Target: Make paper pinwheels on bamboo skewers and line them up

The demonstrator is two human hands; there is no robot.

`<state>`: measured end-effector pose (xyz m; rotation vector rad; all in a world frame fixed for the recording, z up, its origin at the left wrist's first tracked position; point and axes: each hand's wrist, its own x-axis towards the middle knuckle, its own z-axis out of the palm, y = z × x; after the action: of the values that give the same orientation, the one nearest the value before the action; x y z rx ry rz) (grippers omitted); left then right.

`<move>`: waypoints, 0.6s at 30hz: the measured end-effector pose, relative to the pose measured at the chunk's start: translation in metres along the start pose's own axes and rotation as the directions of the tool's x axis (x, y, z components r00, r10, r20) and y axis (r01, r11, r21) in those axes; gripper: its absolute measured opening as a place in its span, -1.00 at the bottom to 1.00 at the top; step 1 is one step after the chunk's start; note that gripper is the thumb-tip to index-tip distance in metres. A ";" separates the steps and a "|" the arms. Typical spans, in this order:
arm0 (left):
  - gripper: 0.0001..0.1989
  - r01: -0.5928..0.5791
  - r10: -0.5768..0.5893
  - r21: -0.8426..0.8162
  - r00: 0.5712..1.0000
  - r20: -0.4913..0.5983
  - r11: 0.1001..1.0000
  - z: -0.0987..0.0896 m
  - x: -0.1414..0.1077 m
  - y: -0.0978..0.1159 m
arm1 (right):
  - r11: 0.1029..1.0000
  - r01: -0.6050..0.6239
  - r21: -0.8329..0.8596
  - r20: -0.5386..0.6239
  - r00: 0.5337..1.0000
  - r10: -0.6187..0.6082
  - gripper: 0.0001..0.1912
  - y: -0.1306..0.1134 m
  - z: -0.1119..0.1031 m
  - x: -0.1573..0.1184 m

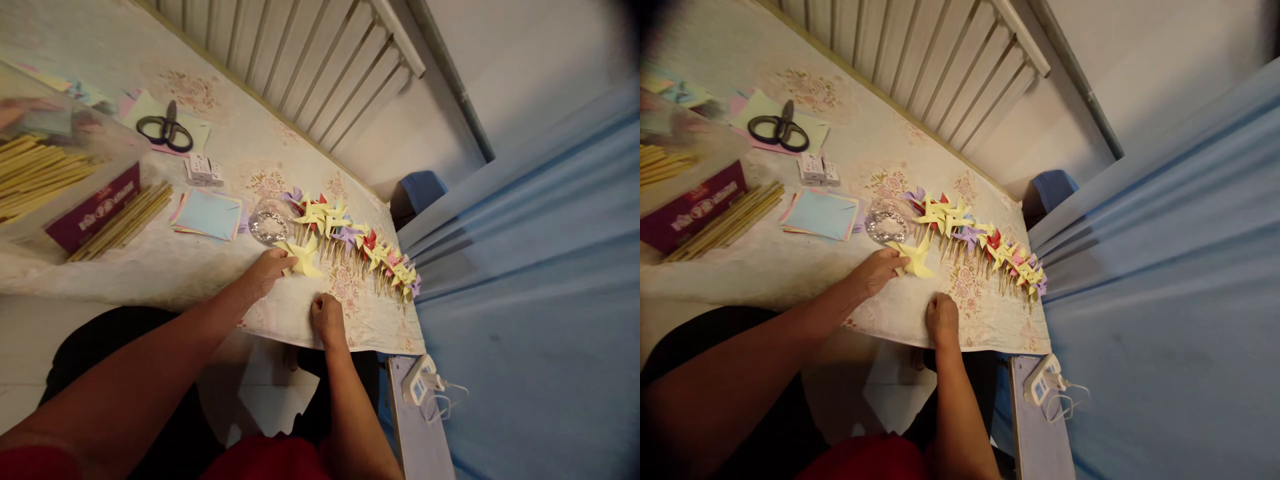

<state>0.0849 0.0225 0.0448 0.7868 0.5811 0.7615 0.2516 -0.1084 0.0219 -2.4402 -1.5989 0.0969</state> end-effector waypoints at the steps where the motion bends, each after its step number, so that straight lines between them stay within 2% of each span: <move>1: -0.77 0.014 -0.014 -0.024 1.000 -0.007 1.000 0.001 -0.001 0.001 | 0.999 -0.022 0.041 -0.008 1.000 0.022 -0.82 0.002 0.000 0.000; 4: -0.77 0.048 -0.052 -0.095 0.998 -0.042 0.994 0.003 -0.001 0.003 | 0.976 -0.110 0.188 -0.046 0.992 0.121 -0.85 0.007 -0.004 -0.001; 7: -0.77 0.036 -0.041 -0.094 0.998 -0.056 0.995 0.005 0.000 0.002 | 0.930 -0.151 0.335 -0.145 0.967 0.209 -0.88 0.005 -0.021 0.001; 10: -0.78 0.019 -0.022 -0.061 0.998 -0.062 0.998 0.005 0.000 0.000 | 0.887 -0.021 0.461 -0.274 0.948 0.165 -0.87 -0.014 -0.043 0.005; 13: -0.78 0.001 -0.003 -0.026 0.997 -0.071 1.000 0.006 -0.002 0.001 | 0.849 0.122 0.514 -0.340 0.938 0.071 -0.83 -0.043 -0.058 0.010; 15: -0.78 -0.006 0.006 -0.002 0.997 -0.080 1.000 0.007 -0.004 0.002 | 0.837 0.199 0.509 -0.362 0.932 -0.001 -0.83 -0.061 -0.061 0.014; 18: -0.77 -0.022 0.025 0.045 0.996 -0.087 0.999 0.008 -0.006 0.004 | 0.846 0.249 0.472 -0.374 0.925 -0.064 -0.85 -0.077 -0.056 0.020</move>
<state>0.0857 0.0164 0.0540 0.8050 0.6698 0.8100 0.2008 -0.0693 0.0945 -1.7918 -1.3887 0.0525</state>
